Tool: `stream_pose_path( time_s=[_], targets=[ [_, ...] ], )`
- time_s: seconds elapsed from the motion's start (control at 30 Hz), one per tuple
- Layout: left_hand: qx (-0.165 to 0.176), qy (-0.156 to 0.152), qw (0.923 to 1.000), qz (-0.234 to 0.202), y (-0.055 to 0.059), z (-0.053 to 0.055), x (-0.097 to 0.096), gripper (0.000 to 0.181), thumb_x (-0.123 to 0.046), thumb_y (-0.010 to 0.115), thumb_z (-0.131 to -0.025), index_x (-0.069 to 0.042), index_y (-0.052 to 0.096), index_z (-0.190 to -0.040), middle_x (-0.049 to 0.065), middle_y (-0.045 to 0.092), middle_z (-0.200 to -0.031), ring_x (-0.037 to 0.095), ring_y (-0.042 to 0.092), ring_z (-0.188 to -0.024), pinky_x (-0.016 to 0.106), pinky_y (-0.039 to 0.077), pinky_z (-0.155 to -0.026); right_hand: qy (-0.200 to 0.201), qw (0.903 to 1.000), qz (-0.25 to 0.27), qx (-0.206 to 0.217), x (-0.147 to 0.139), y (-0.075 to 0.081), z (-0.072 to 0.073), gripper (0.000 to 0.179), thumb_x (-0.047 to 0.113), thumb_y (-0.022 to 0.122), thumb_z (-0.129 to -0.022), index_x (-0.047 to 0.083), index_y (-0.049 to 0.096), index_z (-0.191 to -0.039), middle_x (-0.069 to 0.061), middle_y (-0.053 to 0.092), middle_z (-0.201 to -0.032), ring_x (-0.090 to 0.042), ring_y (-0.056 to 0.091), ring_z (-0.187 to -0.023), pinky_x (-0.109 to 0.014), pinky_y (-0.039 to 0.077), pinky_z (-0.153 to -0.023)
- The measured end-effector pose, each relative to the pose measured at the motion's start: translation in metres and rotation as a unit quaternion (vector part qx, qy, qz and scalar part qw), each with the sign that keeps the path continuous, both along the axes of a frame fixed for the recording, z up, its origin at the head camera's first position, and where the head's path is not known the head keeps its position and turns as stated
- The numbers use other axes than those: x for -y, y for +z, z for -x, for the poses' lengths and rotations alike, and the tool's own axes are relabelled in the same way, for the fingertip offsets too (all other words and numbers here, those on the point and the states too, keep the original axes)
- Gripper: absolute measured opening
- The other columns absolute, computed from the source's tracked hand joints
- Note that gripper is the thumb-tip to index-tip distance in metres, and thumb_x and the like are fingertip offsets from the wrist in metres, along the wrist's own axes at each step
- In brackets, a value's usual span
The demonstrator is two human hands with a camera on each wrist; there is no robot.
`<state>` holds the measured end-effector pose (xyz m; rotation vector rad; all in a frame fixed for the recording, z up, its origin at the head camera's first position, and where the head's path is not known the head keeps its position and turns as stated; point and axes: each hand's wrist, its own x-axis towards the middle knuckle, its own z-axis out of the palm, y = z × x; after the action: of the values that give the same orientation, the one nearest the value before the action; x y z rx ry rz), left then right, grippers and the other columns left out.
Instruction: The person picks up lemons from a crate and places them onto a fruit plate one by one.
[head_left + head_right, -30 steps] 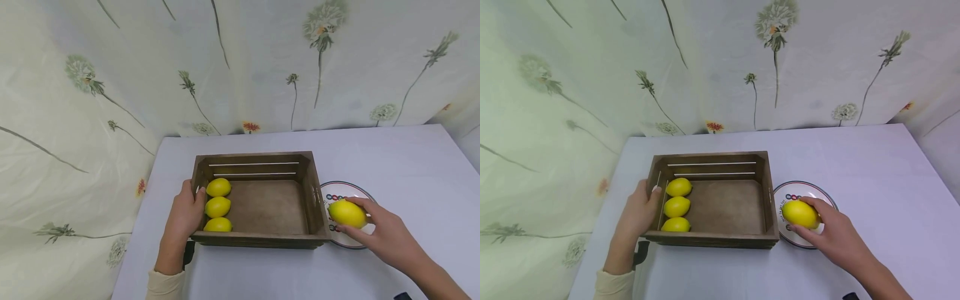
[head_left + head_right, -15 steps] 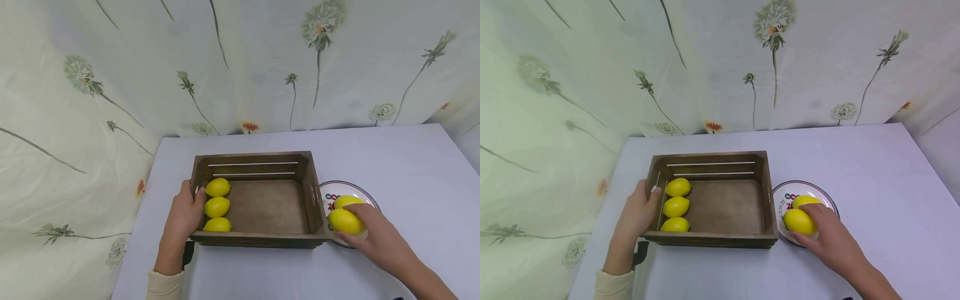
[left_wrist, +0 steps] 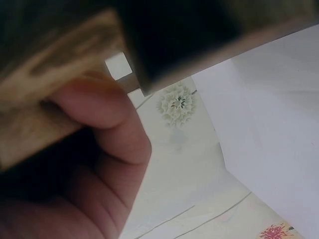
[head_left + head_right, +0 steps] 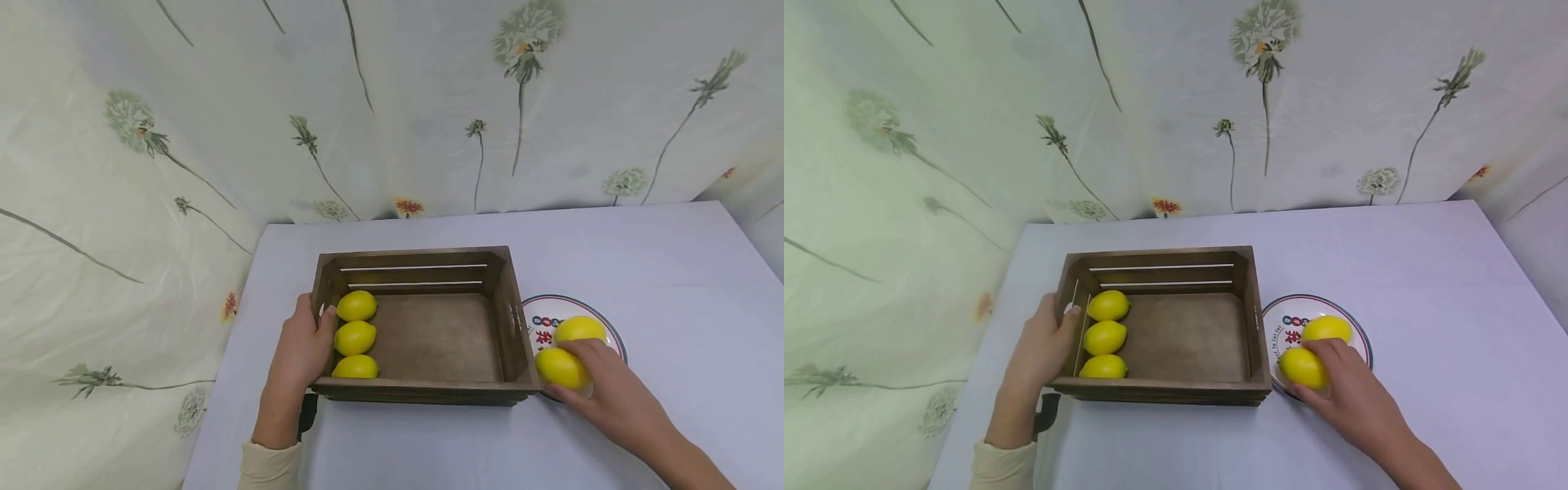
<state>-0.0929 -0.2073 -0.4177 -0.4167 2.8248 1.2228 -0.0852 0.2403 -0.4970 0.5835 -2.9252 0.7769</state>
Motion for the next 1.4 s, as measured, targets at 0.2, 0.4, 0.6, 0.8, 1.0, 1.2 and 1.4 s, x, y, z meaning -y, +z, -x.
stream_pose_path(
  time_s=[0.2,0.4,0.6,0.8,1.0,1.2,1.4],
  targets=[
    [0.001,0.001,1.0,-0.005,0.001,0.0,0.0,0.049,-0.029,0.051,-0.11,0.002,0.041,-0.147,0.025,0.066,-0.132,0.037,0.07,-0.1,0.056,0.06,-0.085,0.002,1.0,0.001,-0.003,0.001,-0.003,0.0,0.068,0.026,0.094,-0.076,0.003,0.059,-0.13,-0.015,0.06,-0.126,-0.03,0.053,-0.108,-0.034,0.042,-0.088],
    [0.001,0.0,1.0,-0.006,0.002,0.0,-0.001,0.048,-0.028,0.051,-0.109,0.002,0.042,-0.146,0.026,0.066,-0.13,0.036,0.071,-0.098,0.056,0.06,-0.084,0.005,0.9998,-0.012,-0.017,0.003,-0.007,-0.001,0.067,0.023,0.094,-0.074,0.003,0.059,-0.128,-0.015,0.059,-0.123,-0.031,0.052,-0.107,-0.047,0.044,-0.087],
    [0.001,0.0,1.0,-0.003,0.001,0.0,0.0,0.049,-0.029,0.051,-0.109,0.001,0.042,-0.146,0.024,0.068,-0.128,0.034,0.07,-0.095,0.053,0.06,-0.083,0.002,0.9995,-0.025,-0.017,0.005,-0.008,-0.002,0.068,0.022,0.095,-0.072,0.004,0.06,-0.128,-0.015,0.058,-0.122,-0.03,0.052,-0.105,-0.052,0.05,-0.084],
    [0.002,-0.002,1.0,0.0,-0.001,0.001,0.001,0.049,-0.029,0.051,-0.109,0.001,0.042,-0.147,0.024,0.068,-0.128,0.034,0.07,-0.094,0.053,0.061,-0.082,-0.001,0.9992,-0.037,-0.017,0.006,-0.008,-0.003,0.069,0.021,0.095,-0.071,0.004,0.06,-0.128,-0.015,0.057,-0.121,-0.03,0.053,-0.103,-0.054,0.054,-0.083],
    [0.004,-0.002,1.0,0.001,-0.001,0.001,0.001,0.049,-0.029,0.051,-0.109,0.001,0.042,-0.147,0.024,0.067,-0.129,0.033,0.07,-0.093,0.052,0.061,-0.081,0.008,0.9982,-0.048,-0.036,0.006,-0.007,-0.002,0.07,0.024,0.096,-0.071,0.005,0.061,-0.128,-0.016,0.058,-0.119,-0.033,0.053,-0.103,-0.054,0.053,-0.081],
    [0.003,-0.002,1.0,0.002,-0.001,0.0,0.001,0.049,-0.029,0.052,-0.109,0.001,0.043,-0.146,0.024,0.068,-0.127,0.032,0.07,-0.091,0.05,0.061,-0.079,0.011,0.9977,-0.053,-0.04,0.005,-0.003,0.001,0.073,0.029,0.096,-0.071,0.004,0.061,-0.131,-0.018,0.059,-0.12,-0.034,0.054,-0.105,-0.054,0.05,-0.085],
    [-0.001,-0.003,1.0,0.0,-0.001,0.001,0.001,0.049,-0.029,0.052,-0.109,0.002,0.043,-0.146,0.024,0.069,-0.125,0.032,0.069,-0.088,0.047,0.061,-0.076,0.015,0.997,-0.051,-0.057,0.005,0.006,0.004,0.066,0.026,0.095,-0.072,0.004,0.064,-0.125,-0.017,0.06,-0.119,-0.035,0.054,-0.106,-0.054,0.052,-0.085]
  ],
)
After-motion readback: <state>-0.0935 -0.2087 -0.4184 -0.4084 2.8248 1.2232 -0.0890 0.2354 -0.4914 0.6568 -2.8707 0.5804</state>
